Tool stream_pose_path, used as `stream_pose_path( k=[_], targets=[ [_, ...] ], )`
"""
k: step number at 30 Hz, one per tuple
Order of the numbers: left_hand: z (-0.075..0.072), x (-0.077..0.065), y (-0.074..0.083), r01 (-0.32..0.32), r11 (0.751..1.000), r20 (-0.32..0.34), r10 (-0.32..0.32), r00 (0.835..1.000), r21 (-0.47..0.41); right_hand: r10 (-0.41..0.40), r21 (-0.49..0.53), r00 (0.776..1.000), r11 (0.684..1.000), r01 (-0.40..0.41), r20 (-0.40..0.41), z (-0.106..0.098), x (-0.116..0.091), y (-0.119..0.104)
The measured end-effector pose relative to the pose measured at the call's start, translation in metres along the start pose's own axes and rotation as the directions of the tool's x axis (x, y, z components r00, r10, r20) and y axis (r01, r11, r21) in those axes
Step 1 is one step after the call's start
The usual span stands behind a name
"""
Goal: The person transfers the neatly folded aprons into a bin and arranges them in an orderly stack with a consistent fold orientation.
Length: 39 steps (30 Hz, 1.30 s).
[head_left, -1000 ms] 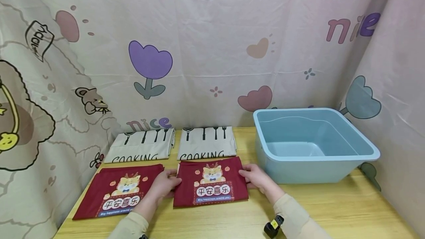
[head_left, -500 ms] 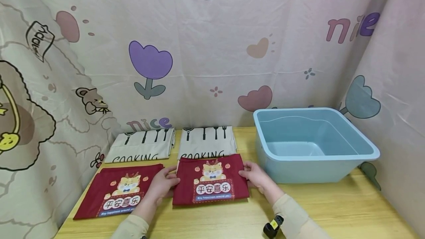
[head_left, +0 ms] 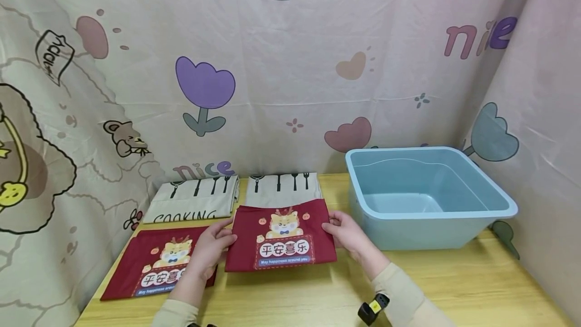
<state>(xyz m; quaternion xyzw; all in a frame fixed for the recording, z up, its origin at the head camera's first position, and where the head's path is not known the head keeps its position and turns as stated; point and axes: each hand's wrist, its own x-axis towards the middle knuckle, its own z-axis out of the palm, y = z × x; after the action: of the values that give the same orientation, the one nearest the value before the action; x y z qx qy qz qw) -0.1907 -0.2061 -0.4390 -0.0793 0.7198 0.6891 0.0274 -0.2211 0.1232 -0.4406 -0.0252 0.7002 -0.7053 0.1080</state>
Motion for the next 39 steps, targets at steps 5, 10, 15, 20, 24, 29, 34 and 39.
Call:
stream_pose_path(
  k=[5,10,15,20,24,29,34,39],
  targets=[
    [-0.005,-0.003,0.013,-0.008,0.999,0.015,0.008,1.000,-0.054,-0.040,0.012,0.999,0.999,0.040,0.012,0.002,-0.002,-0.016],
    [-0.010,-0.007,0.026,-0.025,0.996,0.031,0.028,0.999,-0.087,-0.046,0.054,0.998,0.998,0.045,0.034,0.003,-0.004,-0.030],
    [-0.013,-0.012,0.037,-0.049,0.991,0.037,0.054,0.998,-0.126,-0.074,0.084,0.996,0.994,0.069,0.051,0.005,-0.008,-0.045],
    [-0.014,-0.016,0.047,-0.080,0.986,0.046,0.088,0.995,-0.147,-0.112,0.078,0.991,0.991,0.107,0.066,0.005,-0.012,-0.059],
    [-0.013,-0.020,0.056,-0.101,0.983,0.050,0.110,0.993,-0.155,-0.129,0.062,0.989,0.990,0.125,0.076,0.003,-0.013,-0.068],
    [-0.008,-0.021,0.068,-0.126,0.977,0.052,0.137,0.989,-0.173,-0.158,0.045,0.984,0.987,0.155,0.079,-0.003,-0.017,-0.081],
    [0.003,-0.021,0.080,-0.144,0.965,0.053,0.159,0.986,-0.217,-0.186,0.046,0.981,0.982,0.183,0.062,-0.013,-0.022,-0.095],
    [0.016,-0.020,0.090,-0.176,0.959,0.053,0.192,0.980,-0.224,-0.211,0.048,0.977,0.977,0.209,0.038,-0.025,-0.029,-0.107]
  ],
)
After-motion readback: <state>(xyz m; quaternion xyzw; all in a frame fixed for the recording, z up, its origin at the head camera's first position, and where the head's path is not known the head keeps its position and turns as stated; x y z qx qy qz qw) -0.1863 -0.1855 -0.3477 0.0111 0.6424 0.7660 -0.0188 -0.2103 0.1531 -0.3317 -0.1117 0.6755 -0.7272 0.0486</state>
